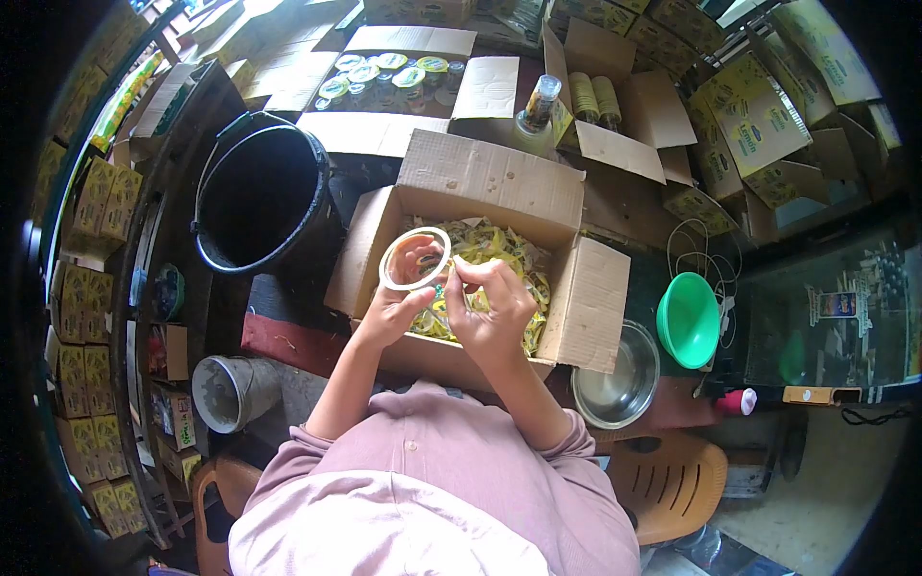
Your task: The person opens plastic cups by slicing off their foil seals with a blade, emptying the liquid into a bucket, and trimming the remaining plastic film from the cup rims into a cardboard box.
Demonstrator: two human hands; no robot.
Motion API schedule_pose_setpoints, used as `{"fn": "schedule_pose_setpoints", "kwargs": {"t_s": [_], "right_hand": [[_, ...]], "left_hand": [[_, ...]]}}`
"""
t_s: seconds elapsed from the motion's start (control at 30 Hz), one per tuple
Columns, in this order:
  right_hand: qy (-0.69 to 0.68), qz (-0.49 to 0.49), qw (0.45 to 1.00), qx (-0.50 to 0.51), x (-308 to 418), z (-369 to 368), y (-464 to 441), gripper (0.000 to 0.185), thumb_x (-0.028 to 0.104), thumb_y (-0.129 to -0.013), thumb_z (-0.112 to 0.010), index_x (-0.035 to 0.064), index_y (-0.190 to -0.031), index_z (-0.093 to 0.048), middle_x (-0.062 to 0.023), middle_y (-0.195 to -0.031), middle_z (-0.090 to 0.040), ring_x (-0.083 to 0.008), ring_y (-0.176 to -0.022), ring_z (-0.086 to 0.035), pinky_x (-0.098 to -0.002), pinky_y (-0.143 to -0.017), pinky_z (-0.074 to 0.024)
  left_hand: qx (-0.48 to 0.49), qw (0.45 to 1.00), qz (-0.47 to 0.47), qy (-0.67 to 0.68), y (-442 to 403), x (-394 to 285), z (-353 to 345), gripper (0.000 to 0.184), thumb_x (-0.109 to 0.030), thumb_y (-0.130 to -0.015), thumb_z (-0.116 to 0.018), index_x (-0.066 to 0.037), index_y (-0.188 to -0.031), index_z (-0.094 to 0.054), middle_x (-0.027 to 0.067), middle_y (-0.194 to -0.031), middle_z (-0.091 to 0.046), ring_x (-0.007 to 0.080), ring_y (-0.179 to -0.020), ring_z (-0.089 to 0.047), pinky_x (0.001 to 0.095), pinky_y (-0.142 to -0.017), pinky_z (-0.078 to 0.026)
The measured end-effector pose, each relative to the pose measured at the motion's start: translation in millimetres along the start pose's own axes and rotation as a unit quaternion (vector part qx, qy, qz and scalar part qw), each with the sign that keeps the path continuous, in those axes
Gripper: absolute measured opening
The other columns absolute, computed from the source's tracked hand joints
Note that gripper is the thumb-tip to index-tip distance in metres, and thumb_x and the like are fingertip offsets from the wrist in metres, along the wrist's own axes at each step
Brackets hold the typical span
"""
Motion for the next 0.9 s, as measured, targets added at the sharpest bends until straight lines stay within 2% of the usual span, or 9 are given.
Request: {"fn": "schedule_pose_setpoints", "kwargs": {"t_s": [0.33, 0.5, 0.6, 0.8, 0.83, 0.9], "right_hand": [[0.062, 0.043, 0.997, 0.000, -2, -7, -4, 0.015, -0.007, -0.065, -0.066, -0.0003, -0.077, -0.060, -0.0078, -0.066, -0.057, -0.0123, -0.056, -0.058, -0.0220, -0.050, -0.0466], [-0.001, -0.022, 1.000, 0.023, -13, -7, -11, 0.017, -0.006, -0.064, -0.066, 0.0018, -0.079, -0.061, -0.0068, -0.067, -0.058, -0.0138, -0.054, -0.058, -0.0241, -0.049, -0.0451], [-0.015, -0.046, 0.999, 0.007, -16, -3, -11, 0.016, -0.006, -0.065, -0.065, 0.0012, -0.079, -0.061, -0.0070, -0.066, -0.058, -0.0126, -0.054, -0.058, -0.0231, -0.050, -0.0457], [-0.037, -0.071, 0.997, 0.000, -15, 3, -6, 0.015, -0.006, -0.066, -0.064, 0.0010, -0.079, -0.061, -0.0071, -0.066, -0.059, -0.0116, -0.054, -0.059, -0.0230, -0.050, -0.0466], [-0.042, -0.072, 0.996, 0.003, -14, 3, -6, 0.015, -0.006, -0.066, -0.064, 0.0010, -0.079, -0.061, -0.0071, -0.065, -0.059, -0.0116, -0.054, -0.059, -0.0231, -0.050, -0.0466], [-0.037, -0.078, 0.996, 0.014, -11, 4, -6, 0.012, -0.006, -0.067, -0.064, -0.0004, -0.076, -0.061, -0.0059, -0.067, -0.059, -0.0096, -0.057, -0.059, -0.0213, -0.052, -0.0466]], "left_hand": [[-0.003, 1.000, -0.015, -0.018, -1, 0, 1, 0.060, -0.002, -0.077, -0.062, -0.005, -0.127, -0.030, 0.0075, -0.123, -0.035, 0.0182, -0.116, -0.037, 0.0323, -0.094, -0.036], [0.019, 1.000, -0.007, -0.021, 1, 2, 3, 0.060, -0.003, -0.077, -0.062, -0.005, -0.127, -0.030, 0.0080, -0.125, -0.035, 0.0192, -0.117, -0.036, 0.0332, -0.095, -0.036], [0.018, 1.000, 0.021, 0.011, 0, 6, 3, 0.059, -0.007, -0.079, -0.060, -0.004, -0.129, -0.029, 0.0084, -0.127, -0.034, 0.0196, -0.121, -0.033, 0.0340, -0.096, -0.035], [0.039, 0.997, 0.027, 0.055, -2, 7, 5, 0.054, -0.015, -0.083, -0.052, -0.003, -0.130, -0.027, 0.0107, -0.126, -0.037, 0.0207, -0.119, -0.039, 0.0349, -0.097, -0.034], [0.030, 0.996, 0.030, 0.080, -1, 9, 5, 0.056, -0.017, -0.084, -0.053, -0.002, -0.130, -0.027, 0.0121, -0.124, -0.039, 0.0211, -0.116, -0.043, 0.0353, -0.098, -0.033], [0.028, 0.986, 0.060, 0.153, 0, 5, 3, 0.057, -0.019, -0.084, -0.054, -0.001, -0.131, -0.027, 0.0125, -0.124, -0.040, 0.0210, -0.117, -0.043, 0.0354, -0.099, -0.033]]}}
Point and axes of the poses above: each hand's wrist, its own y-axis away from the middle knuckle, its own z-axis out of the back of the hand, x = y × z, the point moved 4 cm from there along -y, towards the middle knuckle
